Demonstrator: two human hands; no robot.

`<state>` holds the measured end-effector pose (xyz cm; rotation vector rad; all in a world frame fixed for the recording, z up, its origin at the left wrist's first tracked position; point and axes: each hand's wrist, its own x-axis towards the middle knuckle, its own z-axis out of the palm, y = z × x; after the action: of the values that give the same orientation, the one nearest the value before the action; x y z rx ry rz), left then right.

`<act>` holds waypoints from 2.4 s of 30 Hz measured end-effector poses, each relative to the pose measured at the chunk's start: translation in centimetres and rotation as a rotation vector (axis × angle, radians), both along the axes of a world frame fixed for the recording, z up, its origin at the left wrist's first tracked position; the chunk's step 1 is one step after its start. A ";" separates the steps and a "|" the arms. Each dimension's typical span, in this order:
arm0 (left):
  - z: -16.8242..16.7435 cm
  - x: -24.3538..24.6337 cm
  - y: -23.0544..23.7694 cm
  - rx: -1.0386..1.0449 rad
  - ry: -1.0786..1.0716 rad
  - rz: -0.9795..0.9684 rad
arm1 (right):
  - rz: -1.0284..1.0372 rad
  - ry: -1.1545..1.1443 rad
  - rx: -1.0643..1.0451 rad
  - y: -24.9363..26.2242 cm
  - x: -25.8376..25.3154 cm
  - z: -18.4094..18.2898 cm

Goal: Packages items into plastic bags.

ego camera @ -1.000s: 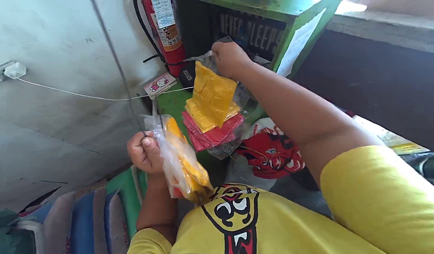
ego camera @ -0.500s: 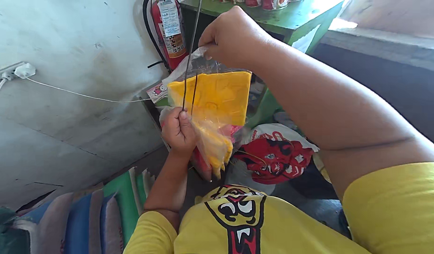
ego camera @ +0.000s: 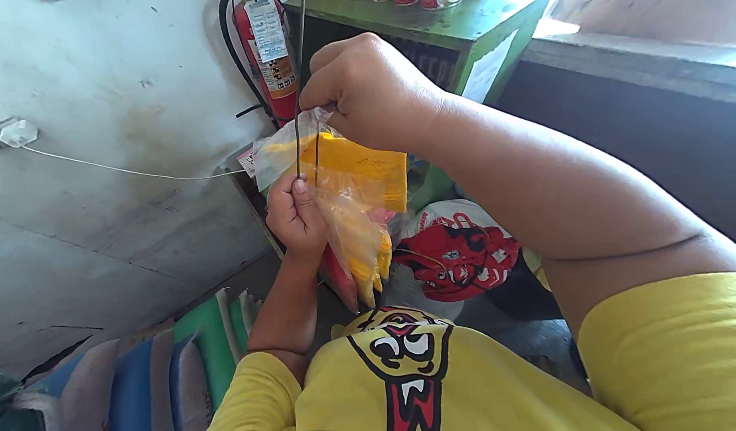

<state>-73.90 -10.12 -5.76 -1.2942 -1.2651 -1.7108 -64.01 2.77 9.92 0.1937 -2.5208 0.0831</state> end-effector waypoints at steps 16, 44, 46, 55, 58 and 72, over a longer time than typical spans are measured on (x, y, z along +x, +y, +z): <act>1.5 0.2 -6.2 0.052 -0.086 0.112 | -0.251 -0.136 -0.917 9.2 -2.3 -11.4; -2.0 -1.1 -8.6 0.050 -0.059 0.118 | -0.836 -0.570 -0.645 14.7 -7.7 -25.6; -2.2 -1.2 -8.5 0.048 -0.065 0.124 | -0.782 -0.519 -0.606 14.4 -7.7 -25.4; -2.0 -0.4 -8.4 0.050 -0.109 0.132 | -0.484 -0.716 -0.076 15.3 -8.2 -26.7; -1.9 0.0 -8.6 0.034 -0.123 0.148 | -0.490 -0.753 -0.040 15.8 -8.8 -26.5; -2.7 -0.5 -9.6 0.008 -0.092 0.172 | -0.678 -0.559 -0.446 14.8 -8.3 -27.8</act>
<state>-74.36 -19.76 -8.46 -1.0788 -1.3786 -1.6672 -72.33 17.52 -17.89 -0.9758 -2.8720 0.4682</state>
